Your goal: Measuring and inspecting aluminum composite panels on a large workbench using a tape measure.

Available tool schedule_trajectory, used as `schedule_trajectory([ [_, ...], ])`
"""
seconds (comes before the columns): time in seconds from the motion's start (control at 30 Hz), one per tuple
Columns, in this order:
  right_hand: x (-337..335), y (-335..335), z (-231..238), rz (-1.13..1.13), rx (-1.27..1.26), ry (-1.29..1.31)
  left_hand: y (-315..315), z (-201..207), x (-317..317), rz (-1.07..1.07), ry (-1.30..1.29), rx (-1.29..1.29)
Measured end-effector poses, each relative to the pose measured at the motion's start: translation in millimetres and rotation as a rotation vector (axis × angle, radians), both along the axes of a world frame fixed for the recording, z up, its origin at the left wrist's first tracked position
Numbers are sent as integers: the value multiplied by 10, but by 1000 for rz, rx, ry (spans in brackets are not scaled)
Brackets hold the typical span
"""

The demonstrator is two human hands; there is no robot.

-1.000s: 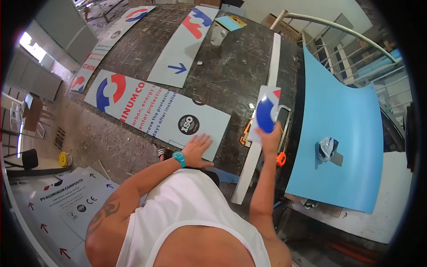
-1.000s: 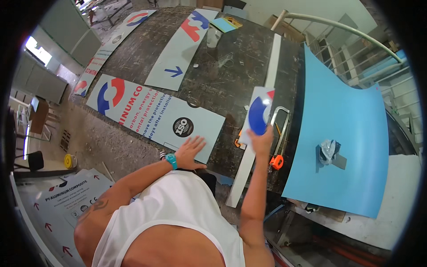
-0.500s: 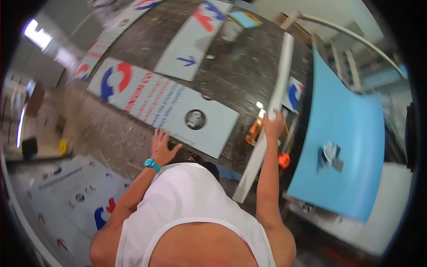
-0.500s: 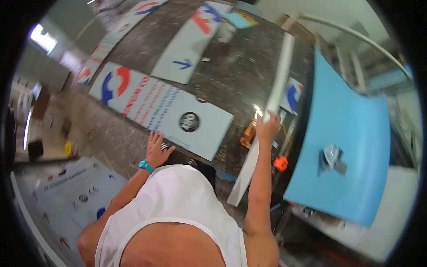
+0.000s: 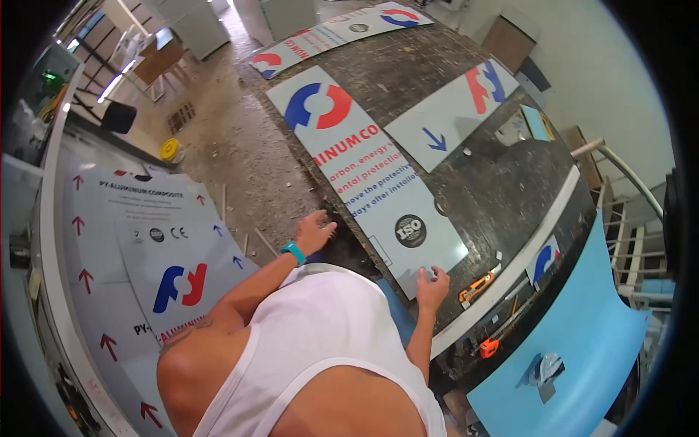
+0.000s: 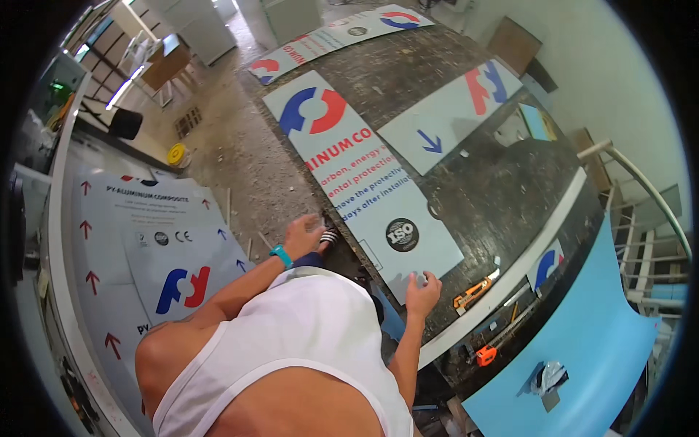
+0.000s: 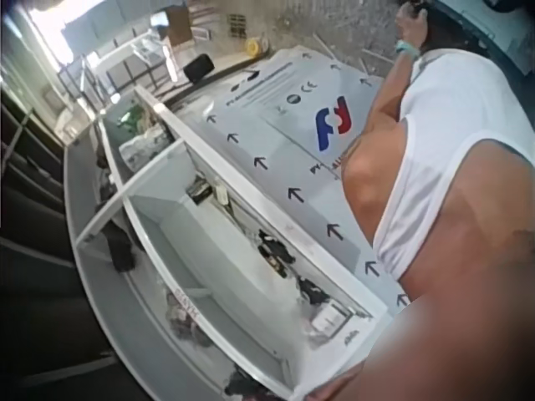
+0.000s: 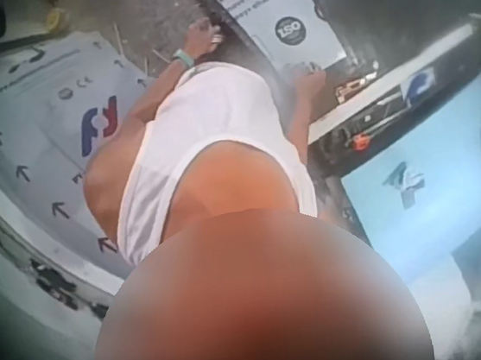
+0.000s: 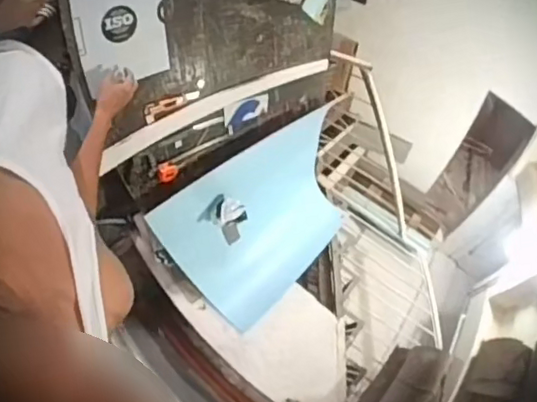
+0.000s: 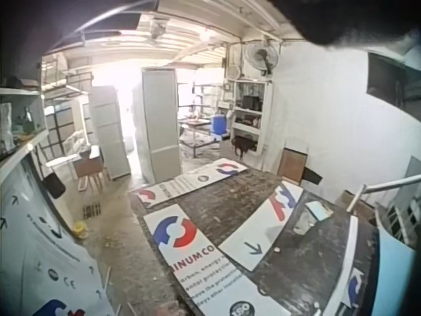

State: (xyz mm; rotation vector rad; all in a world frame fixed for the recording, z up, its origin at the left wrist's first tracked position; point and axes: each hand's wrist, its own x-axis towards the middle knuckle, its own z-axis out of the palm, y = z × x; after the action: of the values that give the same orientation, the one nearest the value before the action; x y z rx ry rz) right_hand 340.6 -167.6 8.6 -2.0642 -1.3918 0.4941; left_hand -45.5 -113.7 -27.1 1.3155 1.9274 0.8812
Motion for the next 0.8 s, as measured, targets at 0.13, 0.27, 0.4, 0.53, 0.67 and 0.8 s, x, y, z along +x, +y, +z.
schedule_trajectory([
  [0.13,77,130,86,-79,-58,29,260,-72,-148,106,-253,9],
  [0.27,12,168,37,-193,-121,8,645,130,-319,209,-408,-79],
  [0.4,-129,69,-121,-342,-190,-165,1138,571,-424,291,-314,-251],
  [0.53,-393,165,-208,-451,-274,-247,1618,705,-420,253,-345,-285],
  [0.67,-495,389,-263,-675,-271,-266,2016,663,-601,176,-448,-415],
  [0.8,-618,676,-114,-748,-242,-270,2206,610,-791,220,-470,-511],
])
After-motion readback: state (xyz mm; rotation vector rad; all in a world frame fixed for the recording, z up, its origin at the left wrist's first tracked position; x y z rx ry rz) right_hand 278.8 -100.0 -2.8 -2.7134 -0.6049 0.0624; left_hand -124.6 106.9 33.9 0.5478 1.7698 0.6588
